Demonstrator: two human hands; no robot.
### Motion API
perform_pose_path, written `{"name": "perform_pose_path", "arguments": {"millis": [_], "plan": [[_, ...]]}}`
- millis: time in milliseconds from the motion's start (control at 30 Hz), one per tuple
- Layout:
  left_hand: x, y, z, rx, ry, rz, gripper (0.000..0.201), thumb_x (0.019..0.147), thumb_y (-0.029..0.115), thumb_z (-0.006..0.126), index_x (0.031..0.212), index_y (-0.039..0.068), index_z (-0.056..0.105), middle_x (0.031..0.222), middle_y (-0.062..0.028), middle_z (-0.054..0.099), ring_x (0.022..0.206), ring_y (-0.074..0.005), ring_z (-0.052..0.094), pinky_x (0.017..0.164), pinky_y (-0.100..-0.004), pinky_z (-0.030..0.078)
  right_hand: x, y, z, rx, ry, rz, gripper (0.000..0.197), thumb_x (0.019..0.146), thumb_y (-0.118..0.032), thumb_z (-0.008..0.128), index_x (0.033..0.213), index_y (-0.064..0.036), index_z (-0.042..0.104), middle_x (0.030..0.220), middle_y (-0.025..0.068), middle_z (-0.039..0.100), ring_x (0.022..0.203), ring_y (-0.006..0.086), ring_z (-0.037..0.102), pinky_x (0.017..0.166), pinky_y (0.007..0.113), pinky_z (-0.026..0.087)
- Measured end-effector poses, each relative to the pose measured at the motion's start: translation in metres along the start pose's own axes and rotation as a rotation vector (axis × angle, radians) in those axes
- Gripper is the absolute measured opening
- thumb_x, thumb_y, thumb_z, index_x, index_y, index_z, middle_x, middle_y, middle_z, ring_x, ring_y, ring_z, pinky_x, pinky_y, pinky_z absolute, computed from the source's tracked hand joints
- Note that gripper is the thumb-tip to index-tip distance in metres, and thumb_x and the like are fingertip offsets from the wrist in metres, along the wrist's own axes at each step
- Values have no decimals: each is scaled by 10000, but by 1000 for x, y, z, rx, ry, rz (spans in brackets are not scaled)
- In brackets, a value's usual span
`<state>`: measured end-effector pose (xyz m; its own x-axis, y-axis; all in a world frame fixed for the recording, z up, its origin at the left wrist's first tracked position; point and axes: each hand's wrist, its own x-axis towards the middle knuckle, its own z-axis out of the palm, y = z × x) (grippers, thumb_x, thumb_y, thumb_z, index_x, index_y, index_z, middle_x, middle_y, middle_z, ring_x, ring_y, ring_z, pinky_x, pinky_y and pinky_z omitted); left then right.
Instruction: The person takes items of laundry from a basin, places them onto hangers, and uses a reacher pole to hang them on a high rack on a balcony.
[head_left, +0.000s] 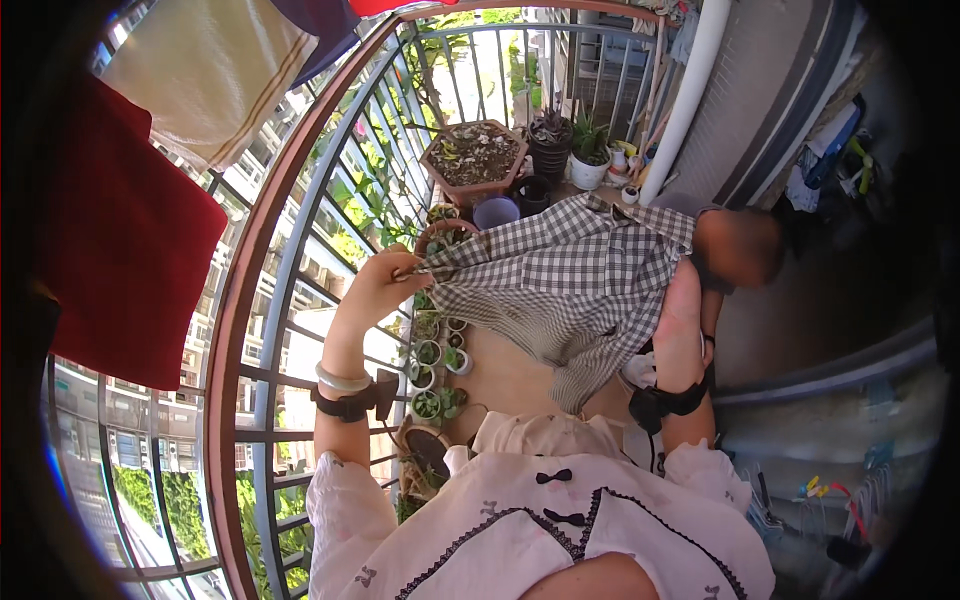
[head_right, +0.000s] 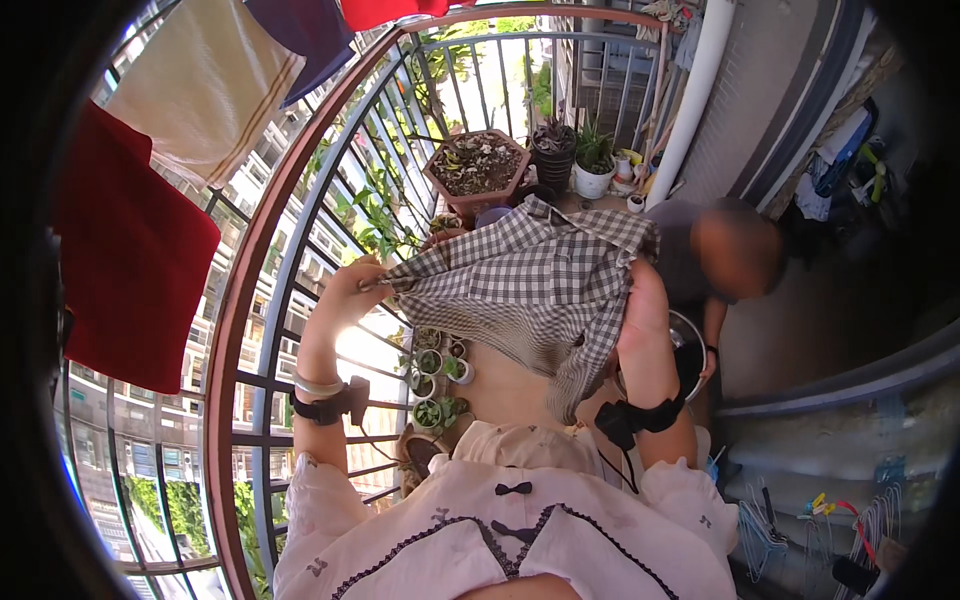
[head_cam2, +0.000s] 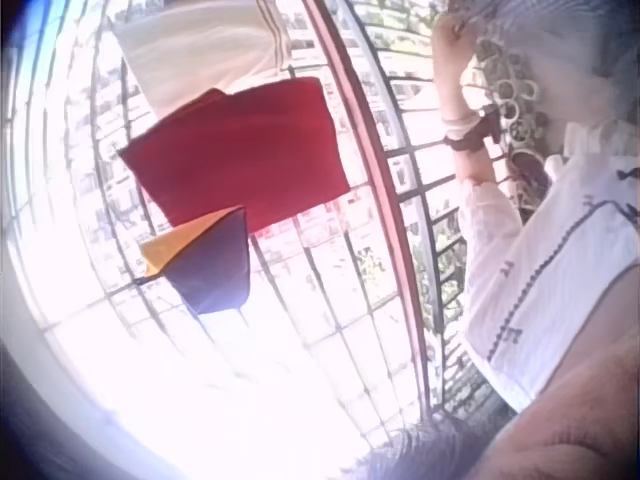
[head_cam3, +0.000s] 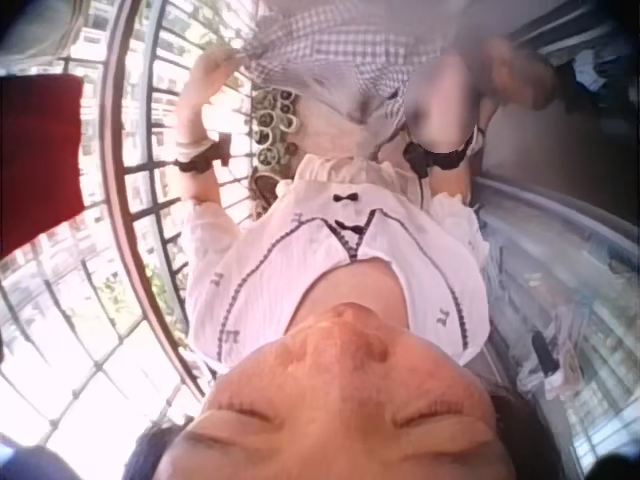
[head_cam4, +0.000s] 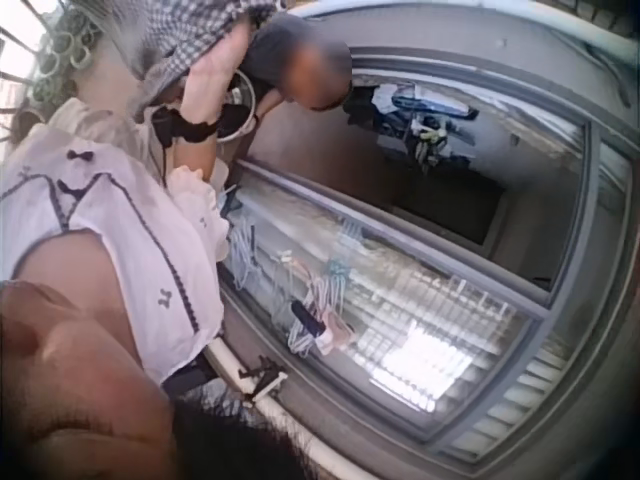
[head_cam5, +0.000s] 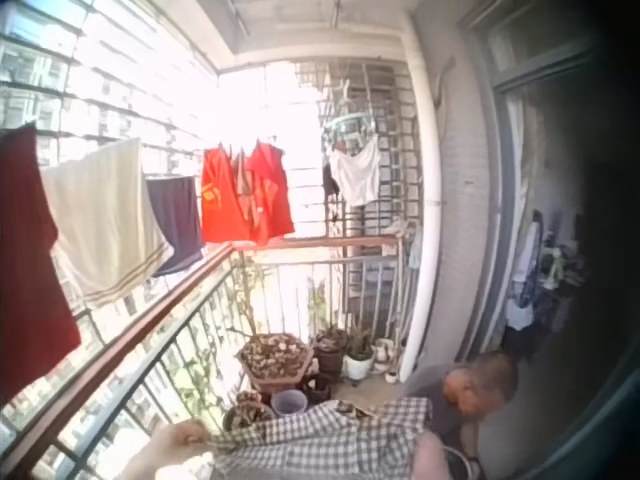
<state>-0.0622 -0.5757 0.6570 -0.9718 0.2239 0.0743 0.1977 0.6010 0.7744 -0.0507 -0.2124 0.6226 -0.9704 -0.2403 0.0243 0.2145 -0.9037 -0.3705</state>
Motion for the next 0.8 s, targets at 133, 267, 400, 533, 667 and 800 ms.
{"name": "perform_pose_path", "arguments": {"millis": [133, 267, 400, 533, 667, 800], "plan": [[0, -5, 3, -315, -18, 83, 212, 817, 113, 675, 874, -70, 585, 833, -15, 488, 688, -90, 425, 623, -238, 353, 1, -17, 6, -70, 37, -51, 304, 927, -227, 450, 1080, -4, 588, 1068, 113, 638, 975, 238, 621, 862, 393, 501], [-2, -5, 15, -769, -46, -229, 213, 921, 215, 561, 1031, 35, 588, 696, 87, 512, 495, 31, 356, 419, -131, 265, 1, -29, 7, -105, 210, -97, 373, 929, -264, 453, 1177, 1, 536, 1161, 135, 590, 1024, 278, 594, 895, 428, 482], [6, -1, 37, -1021, -98, -212, 225, 953, 247, 492, 976, 38, 573, 697, 77, 564, 427, 40, 331, 356, -131, 205, -8, -32, -4, -80, 189, -145, 276, 899, -208, 546, 1098, -21, 583, 1075, 99, 636, 951, 223, 628, 832, 377, 511], [11, 9, 59, -1133, -102, -247, 383, 948, 313, 489, 1134, -21, 516, 987, -52, 629, 803, -111, 606, 701, -244, 494, -27, -28, -27, -27, 279, -94, 270, 879, -204, 581, 1070, -14, 598, 1028, 110, 651, 899, 221, 645, 801, 365, 523], [11, 16, 62, -747, -295, -94, 701, 611, 174, 862, 1153, -49, 478, 1043, -84, 615, 924, -143, 592, 812, -275, 479, -42, -16, -54, 172, 300, -78, 274, 857, -181, 609, 1060, 2, 597, 1007, 113, 660, 861, 223, 659, 789, 367, 530], [9, 18, 60, -445, -88, -65, 471, 706, -96, 702, 1131, -42, 504, 955, -59, 624, 820, -126, 594, 737, -227, 474, -71, 7, -83, 273, 204, -122, 279, 858, -152, 598, 1078, 20, 591, 1016, 114, 657, 858, 218, 652, 807, 343, 518]]}}
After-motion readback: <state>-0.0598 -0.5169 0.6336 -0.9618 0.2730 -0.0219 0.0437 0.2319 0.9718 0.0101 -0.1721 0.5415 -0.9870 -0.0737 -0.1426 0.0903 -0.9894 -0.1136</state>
